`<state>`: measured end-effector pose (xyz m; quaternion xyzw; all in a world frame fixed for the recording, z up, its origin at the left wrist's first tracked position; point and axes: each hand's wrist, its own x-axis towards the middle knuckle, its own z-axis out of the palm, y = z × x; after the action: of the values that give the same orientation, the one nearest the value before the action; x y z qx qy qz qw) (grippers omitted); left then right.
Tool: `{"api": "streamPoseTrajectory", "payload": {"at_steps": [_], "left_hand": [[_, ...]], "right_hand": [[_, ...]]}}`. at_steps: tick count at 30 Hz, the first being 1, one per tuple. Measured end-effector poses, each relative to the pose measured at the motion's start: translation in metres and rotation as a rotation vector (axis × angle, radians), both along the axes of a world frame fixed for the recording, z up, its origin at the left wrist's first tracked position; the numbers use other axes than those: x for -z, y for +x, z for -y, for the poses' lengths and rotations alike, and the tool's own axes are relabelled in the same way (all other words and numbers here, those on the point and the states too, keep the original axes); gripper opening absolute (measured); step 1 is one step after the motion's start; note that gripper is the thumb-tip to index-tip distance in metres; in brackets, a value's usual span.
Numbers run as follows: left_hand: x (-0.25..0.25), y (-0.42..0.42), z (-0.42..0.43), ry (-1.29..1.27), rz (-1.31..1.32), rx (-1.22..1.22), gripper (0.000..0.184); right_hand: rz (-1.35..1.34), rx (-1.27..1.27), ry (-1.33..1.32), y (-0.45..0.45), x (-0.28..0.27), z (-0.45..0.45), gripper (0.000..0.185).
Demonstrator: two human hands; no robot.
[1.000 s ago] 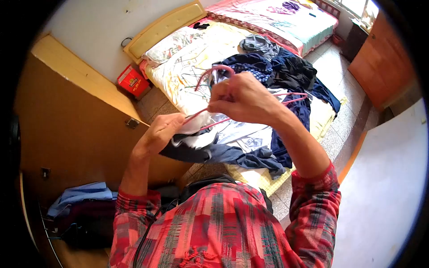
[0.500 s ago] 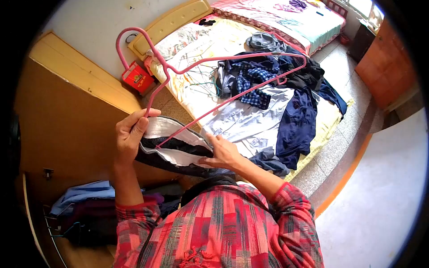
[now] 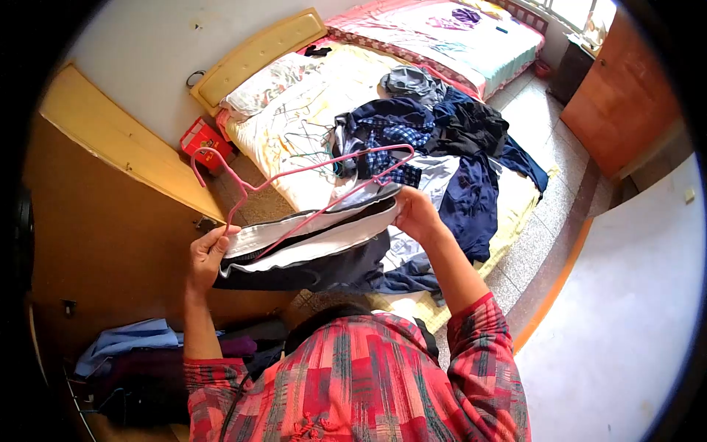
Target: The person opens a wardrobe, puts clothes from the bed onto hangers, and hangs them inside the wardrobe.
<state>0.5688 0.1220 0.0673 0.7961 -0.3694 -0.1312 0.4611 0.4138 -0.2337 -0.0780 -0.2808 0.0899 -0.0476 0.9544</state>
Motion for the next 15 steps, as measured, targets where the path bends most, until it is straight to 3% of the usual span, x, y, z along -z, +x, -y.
{"api": "streamPoseTrajectory", "payload": {"at_steps": [4, 7, 10, 12, 15], "left_hand": [[0.01, -0.004, 0.005, -0.08, -0.023, 0.058, 0.026], [0.015, -0.003, 0.006, -0.103, -0.053, 0.048, 0.026], [0.019, -0.002, 0.007, -0.049, -0.044, 0.04, 0.026], [0.025, -0.004, 0.01, -0.147, -0.007, 0.028, 0.024], [0.027, -0.004, 0.003, -0.095, -0.041, 0.055, 0.023]], "right_hand": [[-0.041, 0.013, -0.138, -0.005, -0.042, 0.004, 0.024], [-0.165, 0.02, -0.412, -0.009, -0.051, 0.02, 0.019], [-0.235, 0.017, -0.548, -0.012, -0.053, 0.031, 0.021], [-0.235, 0.028, -0.601, -0.012, -0.054, 0.033, 0.016], [-0.407, 0.083, -0.828, -0.009, -0.042, 0.046, 0.024]]}}
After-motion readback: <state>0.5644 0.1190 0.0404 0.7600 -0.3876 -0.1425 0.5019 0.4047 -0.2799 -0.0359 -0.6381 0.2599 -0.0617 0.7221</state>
